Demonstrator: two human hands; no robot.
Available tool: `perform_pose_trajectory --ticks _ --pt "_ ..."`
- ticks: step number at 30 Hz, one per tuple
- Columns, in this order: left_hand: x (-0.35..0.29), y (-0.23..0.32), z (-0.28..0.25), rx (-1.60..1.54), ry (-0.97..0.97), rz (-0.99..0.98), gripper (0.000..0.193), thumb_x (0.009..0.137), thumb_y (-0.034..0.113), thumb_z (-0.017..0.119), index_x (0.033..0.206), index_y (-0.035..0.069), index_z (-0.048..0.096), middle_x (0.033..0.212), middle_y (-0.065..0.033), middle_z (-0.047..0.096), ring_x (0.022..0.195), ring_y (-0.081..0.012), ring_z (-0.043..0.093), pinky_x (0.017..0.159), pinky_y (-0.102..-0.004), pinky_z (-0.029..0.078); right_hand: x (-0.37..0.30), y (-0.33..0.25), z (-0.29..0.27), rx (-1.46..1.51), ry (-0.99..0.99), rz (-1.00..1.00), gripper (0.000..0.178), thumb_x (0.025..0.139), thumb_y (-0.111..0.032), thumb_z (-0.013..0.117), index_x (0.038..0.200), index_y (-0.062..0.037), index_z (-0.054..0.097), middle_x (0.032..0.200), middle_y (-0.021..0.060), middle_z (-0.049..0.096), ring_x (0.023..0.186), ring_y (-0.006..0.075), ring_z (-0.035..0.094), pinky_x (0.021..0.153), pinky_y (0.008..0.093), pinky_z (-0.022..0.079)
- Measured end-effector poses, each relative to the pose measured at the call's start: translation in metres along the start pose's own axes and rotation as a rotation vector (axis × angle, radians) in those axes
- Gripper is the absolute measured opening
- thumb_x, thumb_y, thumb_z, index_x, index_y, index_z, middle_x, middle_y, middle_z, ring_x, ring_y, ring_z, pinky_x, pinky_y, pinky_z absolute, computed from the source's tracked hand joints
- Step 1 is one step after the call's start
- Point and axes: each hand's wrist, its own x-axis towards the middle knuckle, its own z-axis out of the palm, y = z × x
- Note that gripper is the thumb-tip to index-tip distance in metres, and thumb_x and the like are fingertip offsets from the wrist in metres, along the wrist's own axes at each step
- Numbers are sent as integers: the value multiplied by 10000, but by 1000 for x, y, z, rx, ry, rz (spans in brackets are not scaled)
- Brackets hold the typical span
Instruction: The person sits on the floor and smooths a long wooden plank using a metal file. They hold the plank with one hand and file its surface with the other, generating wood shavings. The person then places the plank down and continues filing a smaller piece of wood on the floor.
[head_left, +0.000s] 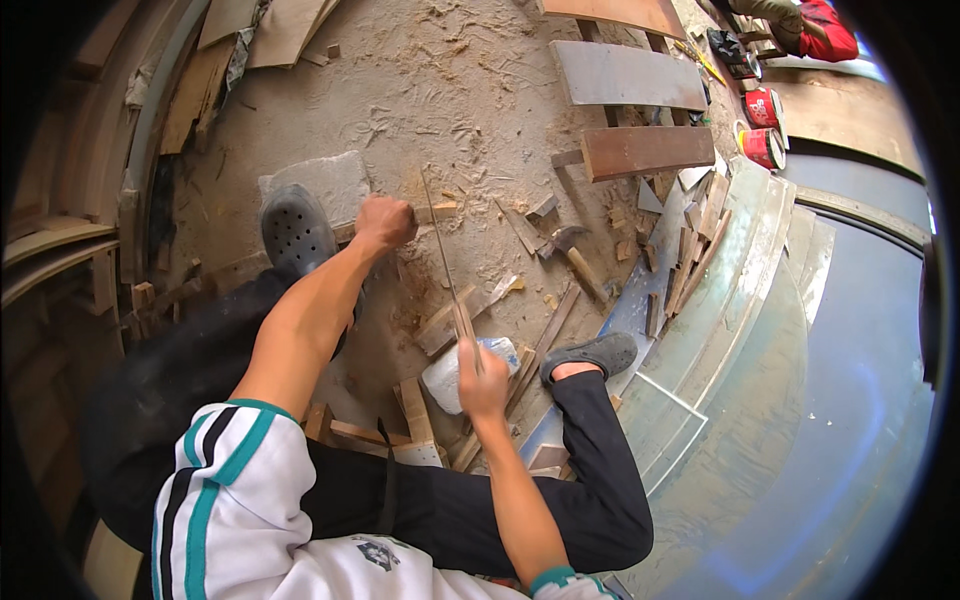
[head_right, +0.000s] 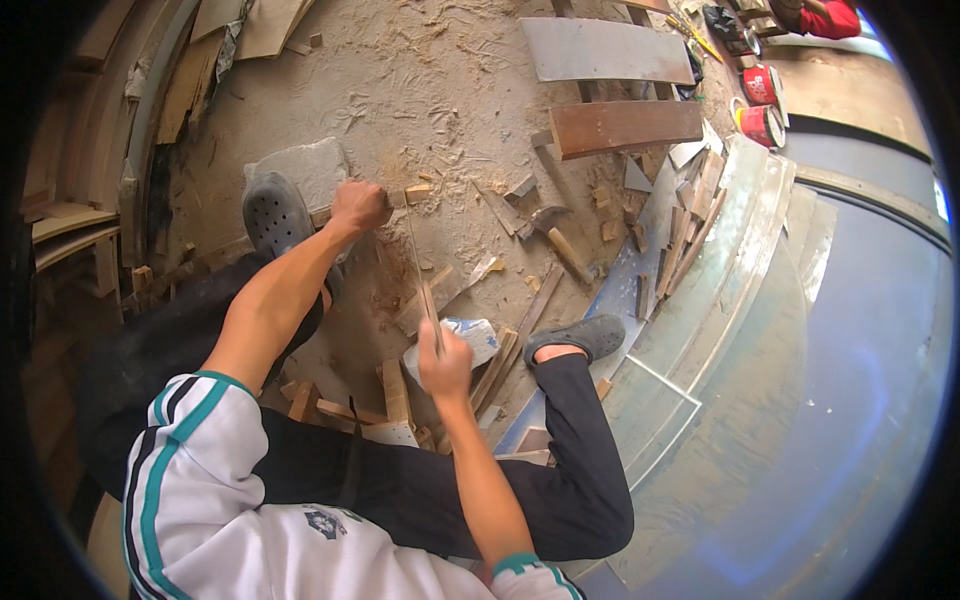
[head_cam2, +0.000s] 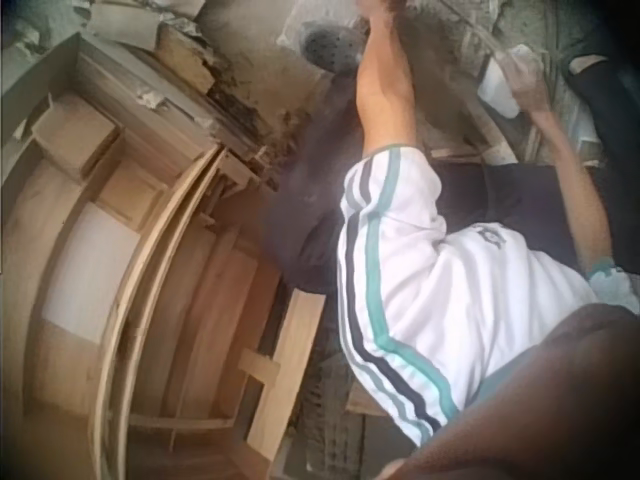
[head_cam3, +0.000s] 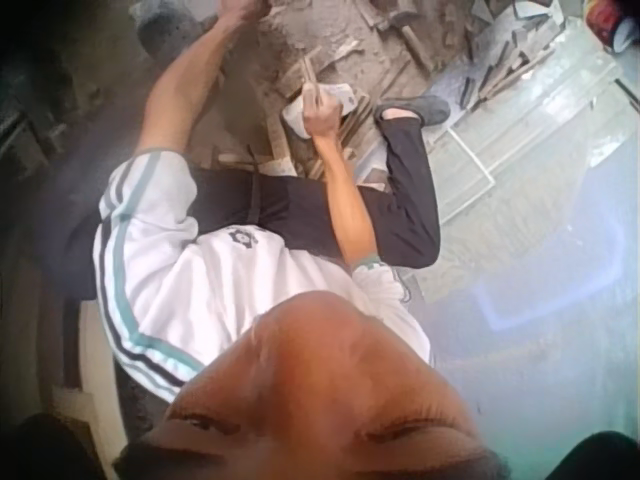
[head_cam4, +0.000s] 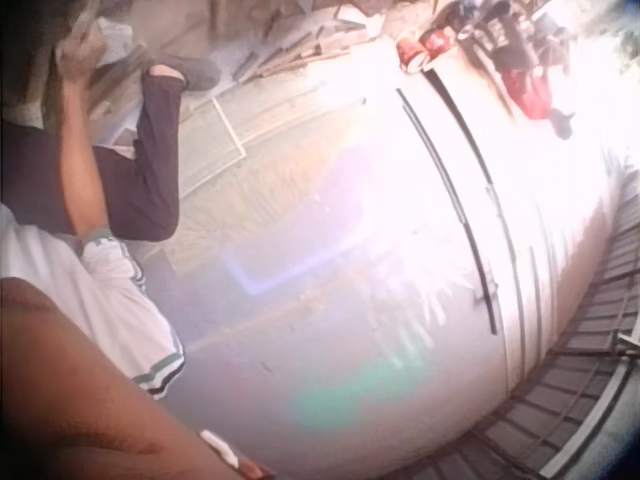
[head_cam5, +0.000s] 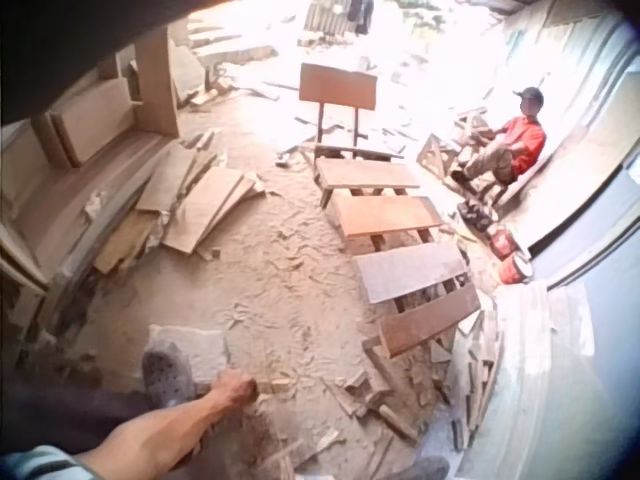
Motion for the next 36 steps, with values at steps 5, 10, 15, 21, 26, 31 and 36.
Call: perform_pose_trajectory --ticks 5,10,15,21,26,31,36 --pt "-2 -1 7 -22 20 -47 252 797 261 581 757 72 742 763 -173 702 748 -353 695 759 -437 542 -41 -11 -29 -3 -1 62 372 959 -266 550 708 6 588 580 215 487 506 305 537 514 406 405" --pt "3 10 -2 -12 28 -62 238 779 269 607 790 75 744 766 -174 698 735 -359 694 693 -440 555 1 6 -10 19 -14 63 370 950 -285 557 732 11 598 598 221 504 519 316 539 525 399 417" --pt "0 1 -1 -34 49 -104 254 781 280 601 789 67 739 773 -182 695 727 -375 689 690 -447 555 -50 -24 -36 35 11 63 350 937 -285 574 759 11 629 604 230 529 535 329 579 541 408 443" --pt "1 5 3 -24 39 -75 262 789 288 602 811 67 740 809 -181 701 760 -375 690 700 -450 556 31 -22 1 49 20 85 458 940 -328 552 674 44 555 619 249 541 533 359 549 550 434 424" --pt "-2 4 0 -53 40 -105 275 796 304 603 826 69 742 823 -185 703 782 -370 692 709 -450 556 -7 -43 -18 -6 15 102 447 940 -330 551 688 39 574 622 246 556 594 375 593 581 448 434" --pt "-4 -1 -2 -23 67 -71 272 787 318 636 824 69 739 789 -184 697 741 -370 691 691 -456 548 -49 -45 -34 -10 49 26 449 945 -328 551 685 38 558 581 218 501 535 346 547 540 429 402" --pt "0 11 6 -46 36 -51 264 814 271 600 821 47 739 811 -186 702 754 -370 692 696 -448 556 30 -15 -12 11 12 79 434 938 -325 558 696 36 560 614 254 516 590 423 578 545 444 423"
